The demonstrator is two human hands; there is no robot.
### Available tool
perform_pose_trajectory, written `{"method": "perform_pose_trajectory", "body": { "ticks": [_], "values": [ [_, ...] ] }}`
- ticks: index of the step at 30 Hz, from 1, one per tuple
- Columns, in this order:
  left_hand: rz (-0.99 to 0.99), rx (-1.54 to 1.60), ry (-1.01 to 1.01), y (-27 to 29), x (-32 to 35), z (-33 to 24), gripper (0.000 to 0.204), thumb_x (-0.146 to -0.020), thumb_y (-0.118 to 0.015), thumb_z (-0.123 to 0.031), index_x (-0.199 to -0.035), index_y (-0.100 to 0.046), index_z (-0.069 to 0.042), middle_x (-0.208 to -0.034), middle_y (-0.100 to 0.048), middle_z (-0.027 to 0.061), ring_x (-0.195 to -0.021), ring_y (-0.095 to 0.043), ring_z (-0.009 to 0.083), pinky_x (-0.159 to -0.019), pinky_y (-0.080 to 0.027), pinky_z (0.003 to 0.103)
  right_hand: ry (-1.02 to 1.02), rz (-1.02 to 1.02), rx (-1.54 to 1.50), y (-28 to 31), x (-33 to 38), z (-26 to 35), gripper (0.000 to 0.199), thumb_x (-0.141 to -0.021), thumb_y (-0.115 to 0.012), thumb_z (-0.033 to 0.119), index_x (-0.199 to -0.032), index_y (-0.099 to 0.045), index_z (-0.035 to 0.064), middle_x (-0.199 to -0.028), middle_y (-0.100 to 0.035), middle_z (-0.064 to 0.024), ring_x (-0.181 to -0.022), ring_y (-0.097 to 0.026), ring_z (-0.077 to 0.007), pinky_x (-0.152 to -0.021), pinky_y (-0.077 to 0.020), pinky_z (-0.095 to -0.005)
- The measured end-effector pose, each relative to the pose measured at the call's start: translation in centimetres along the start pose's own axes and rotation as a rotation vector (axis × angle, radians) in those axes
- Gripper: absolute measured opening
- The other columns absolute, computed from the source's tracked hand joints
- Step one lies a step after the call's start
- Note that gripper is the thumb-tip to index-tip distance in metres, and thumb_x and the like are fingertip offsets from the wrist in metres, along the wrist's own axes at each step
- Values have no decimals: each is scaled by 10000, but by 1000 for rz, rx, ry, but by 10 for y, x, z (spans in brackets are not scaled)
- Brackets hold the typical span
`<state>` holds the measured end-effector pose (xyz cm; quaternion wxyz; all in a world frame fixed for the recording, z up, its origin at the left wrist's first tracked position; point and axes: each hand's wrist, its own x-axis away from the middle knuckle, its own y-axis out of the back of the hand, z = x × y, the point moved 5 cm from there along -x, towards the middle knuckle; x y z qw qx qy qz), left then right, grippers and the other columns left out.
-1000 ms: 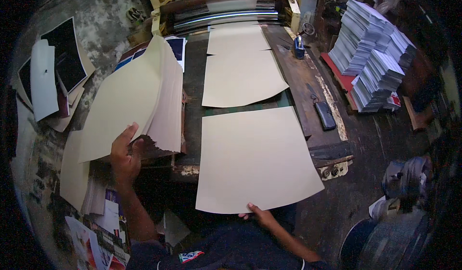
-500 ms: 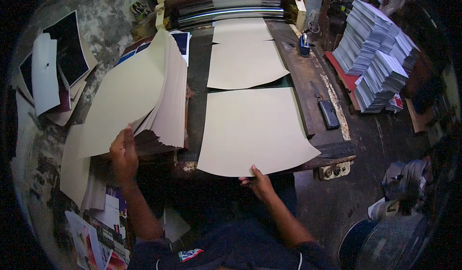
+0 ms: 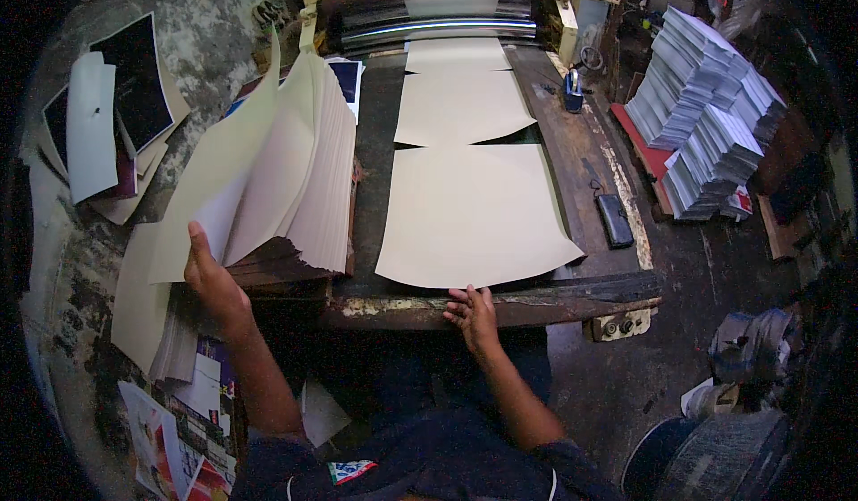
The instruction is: The person picks up paper sheets from a stack and places them onto the moving feed belt of an industrial machine, handling the sheets one at a time.
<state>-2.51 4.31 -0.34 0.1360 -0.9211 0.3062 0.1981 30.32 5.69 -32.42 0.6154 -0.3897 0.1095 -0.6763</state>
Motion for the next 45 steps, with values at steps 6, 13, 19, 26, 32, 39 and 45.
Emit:
{"method": "perform_pose_trajectory", "body": {
  "ticks": [6,13,19,26,32,39,45],
  "values": [
    [437,-244,-453,-13,41,-29,316,-954,-488,-226,-769,-647,-25,-769,-692,62,-785,-655,240,-1096,-254,492,-25,-62,-114,-22,24,44,729,-939,-528,382,-1479,-121,111,-1228,-525,-160,-926,-597,-238,-768,-545,-430],
    [1165,-92,-647,-31,82,-50,347,-886,-593,-446,-761,-732,-154,-815,-722,-4,-1115,-619,265,-1144,-62,546,131,516,-6,-88,91,124,769,-824,-634,457,-1356,-336,-11,-1156,-559,-181,-921,-618,-261,-744,-555,-409],
    [927,-317,-805,-20,71,-41,391,-900,-576,-445,-999,-710,-91,-1109,-677,80,-1268,-493,313,-1133,-131,542,-48,193,148,-23,82,67,259,-873,-594,195,-1017,-529,-10,-749,-606,-98,-585,-601,-178,-546,-487,-295],
    [632,-650,-677,-14,23,-21,458,-917,-589,-366,-1211,-587,-15,-1223,-606,174,-1183,-546,354,-998,-397,441,-231,73,199,62,108,-28,331,-920,-567,249,-1070,-526,-43,-851,-622,-131,-703,-628,-216,-603,-493,-316],
    [602,-698,-655,-4,16,12,324,-861,-649,-241,-1130,-653,-61,-1136,-664,126,-1103,-604,295,-941,-399,392,-258,99,344,57,141,-39,383,-939,-554,267,-1136,-502,-57,-908,-628,-162,-813,-638,-240,-713,-508,-332],
    [581,-648,-538,-6,17,7,237,-927,-583,-240,-1059,-686,-72,-1112,-682,97,-1124,-606,263,-967,-357,366,-202,138,420,52,149,-37,467,-982,-464,337,-1184,-491,-84,-1021,-638,-210,-863,-673,-286,-715,-551,-367],
    [431,-551,-434,-8,14,11,413,-980,-509,-251,-674,-513,25,-593,-539,88,-543,-481,222,-572,-348,339,-236,98,313,43,140,-33,456,-966,-508,327,-1221,-458,-48,-1044,-621,-182,-913,-650,-274,-761,-515,-357]
  ]
}}
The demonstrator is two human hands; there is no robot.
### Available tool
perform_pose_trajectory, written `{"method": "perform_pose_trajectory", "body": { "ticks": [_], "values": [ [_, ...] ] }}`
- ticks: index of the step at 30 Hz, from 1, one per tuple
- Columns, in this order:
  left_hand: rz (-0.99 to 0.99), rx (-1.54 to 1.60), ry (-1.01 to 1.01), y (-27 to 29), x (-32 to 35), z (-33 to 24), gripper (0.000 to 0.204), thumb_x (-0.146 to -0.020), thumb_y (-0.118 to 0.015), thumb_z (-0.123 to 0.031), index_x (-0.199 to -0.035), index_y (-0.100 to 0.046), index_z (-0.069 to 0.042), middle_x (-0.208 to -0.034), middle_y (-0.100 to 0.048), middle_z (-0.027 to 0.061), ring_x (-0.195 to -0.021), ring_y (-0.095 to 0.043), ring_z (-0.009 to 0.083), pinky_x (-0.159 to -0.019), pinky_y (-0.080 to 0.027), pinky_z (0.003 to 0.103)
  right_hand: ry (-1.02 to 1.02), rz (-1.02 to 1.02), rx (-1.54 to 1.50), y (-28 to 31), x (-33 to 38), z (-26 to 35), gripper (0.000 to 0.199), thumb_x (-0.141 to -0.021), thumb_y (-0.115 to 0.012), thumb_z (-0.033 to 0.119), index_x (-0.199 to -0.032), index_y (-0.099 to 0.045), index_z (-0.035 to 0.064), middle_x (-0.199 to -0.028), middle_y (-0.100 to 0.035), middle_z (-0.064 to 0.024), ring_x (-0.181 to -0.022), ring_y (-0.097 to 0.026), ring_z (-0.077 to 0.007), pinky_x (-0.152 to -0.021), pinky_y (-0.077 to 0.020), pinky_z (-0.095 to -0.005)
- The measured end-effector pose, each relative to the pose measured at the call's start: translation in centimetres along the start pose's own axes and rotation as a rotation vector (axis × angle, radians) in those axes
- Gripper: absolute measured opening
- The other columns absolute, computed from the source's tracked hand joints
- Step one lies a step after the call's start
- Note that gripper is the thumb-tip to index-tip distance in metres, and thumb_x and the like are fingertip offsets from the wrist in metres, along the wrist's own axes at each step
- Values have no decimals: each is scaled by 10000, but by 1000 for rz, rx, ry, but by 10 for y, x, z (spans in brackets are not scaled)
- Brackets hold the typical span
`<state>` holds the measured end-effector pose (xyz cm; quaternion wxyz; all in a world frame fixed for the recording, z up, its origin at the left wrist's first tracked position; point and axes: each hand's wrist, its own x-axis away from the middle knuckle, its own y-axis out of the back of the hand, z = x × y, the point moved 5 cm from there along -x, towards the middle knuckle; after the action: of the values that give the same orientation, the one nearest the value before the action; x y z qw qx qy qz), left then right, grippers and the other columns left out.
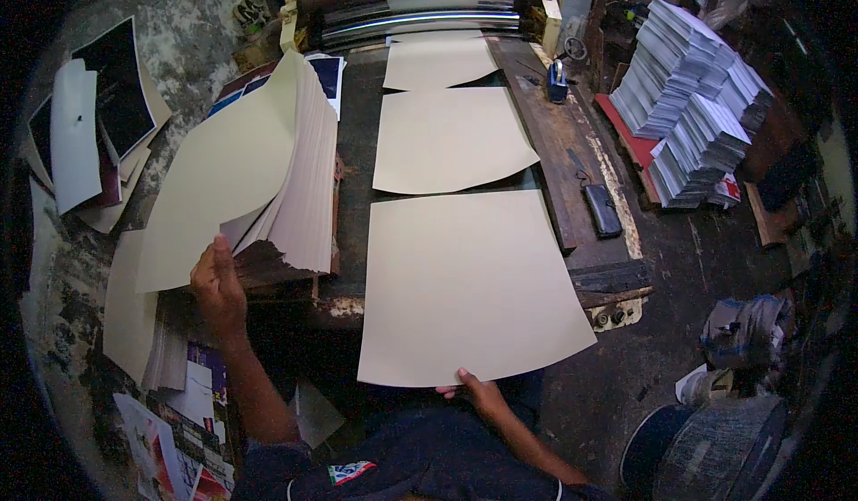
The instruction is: The person picks up paper sheets from a stack and places them onto the moving feed belt of an industrial machine, handling the sheets one at a time.
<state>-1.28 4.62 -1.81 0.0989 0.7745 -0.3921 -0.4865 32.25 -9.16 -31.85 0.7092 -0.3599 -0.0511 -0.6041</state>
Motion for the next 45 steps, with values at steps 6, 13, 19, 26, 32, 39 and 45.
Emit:
{"method": "perform_pose_trajectory", "body": {
  "ticks": [6,13,19,26,32,39,45],
  "values": [
    [-159,76,154,-5,-3,6,457,-983,-510,-230,-628,-398,35,-527,-328,36,-529,-274,129,-491,-223,342,-2,-54,-108,-1,-25,9,443,-991,-445,306,-1242,-441,-59,-1062,-628,-202,-920,-664,-282,-766,-534,-374],
    [-133,124,136,-12,-4,12,437,-977,-526,-220,-639,-414,34,-538,-315,23,-538,-270,109,-488,-223,327,22,-30,-191,3,-60,29,463,-995,-435,348,-1246,-447,-41,-1063,-633,-191,-932,-660,-265,-784,-530,-370],
    [-146,63,214,-9,-2,9,434,-972,-541,-245,-670,-427,46,-552,-349,42,-558,-285,124,-503,-255,326,69,-68,-235,-3,-95,47,485,-1000,-412,378,-1175,-479,-70,-978,-648,-189,-864,-651,-249,-785,-534,-388],
    [3,48,200,-1,5,7,432,-966,-557,-333,-779,-500,51,-654,-449,91,-637,-361,155,-592,-357,322,211,-137,-339,-16,-109,58,306,-992,-458,304,-1160,-398,56,-1007,-625,-171,-783,-612,-211,-752,-530,-392],
    [-439,582,388,12,-2,17,401,-977,-536,-338,-895,-589,50,-841,-624,92,-802,-504,145,-779,-422,299,268,-283,-339,-22,-96,65,603,-965,-495,264,-1450,-178,96,-1177,-565,-149,-843,-602,-198,-748,-538,-386],
    [142,225,-331,15,19,-60,186,-846,-652,-305,-921,-729,-152,-907,-714,42,-951,-648,268,-1052,-273,433,303,73,-291,-41,-67,130,605,-956,-488,328,-1436,-289,18,-1283,-516,-175,-957,-600,-187,-788,-538,-342],
    [616,333,-659,0,36,-102,239,-698,-745,-432,-846,-751,-245,-862,-723,-70,-1047,-646,215,-1129,-102,562,578,397,-240,-50,-9,191,802,-805,-648,421,-1379,-332,-41,-1278,-514,-182,-1072,-563,-267,-924,-463,-422]
  ]
}}
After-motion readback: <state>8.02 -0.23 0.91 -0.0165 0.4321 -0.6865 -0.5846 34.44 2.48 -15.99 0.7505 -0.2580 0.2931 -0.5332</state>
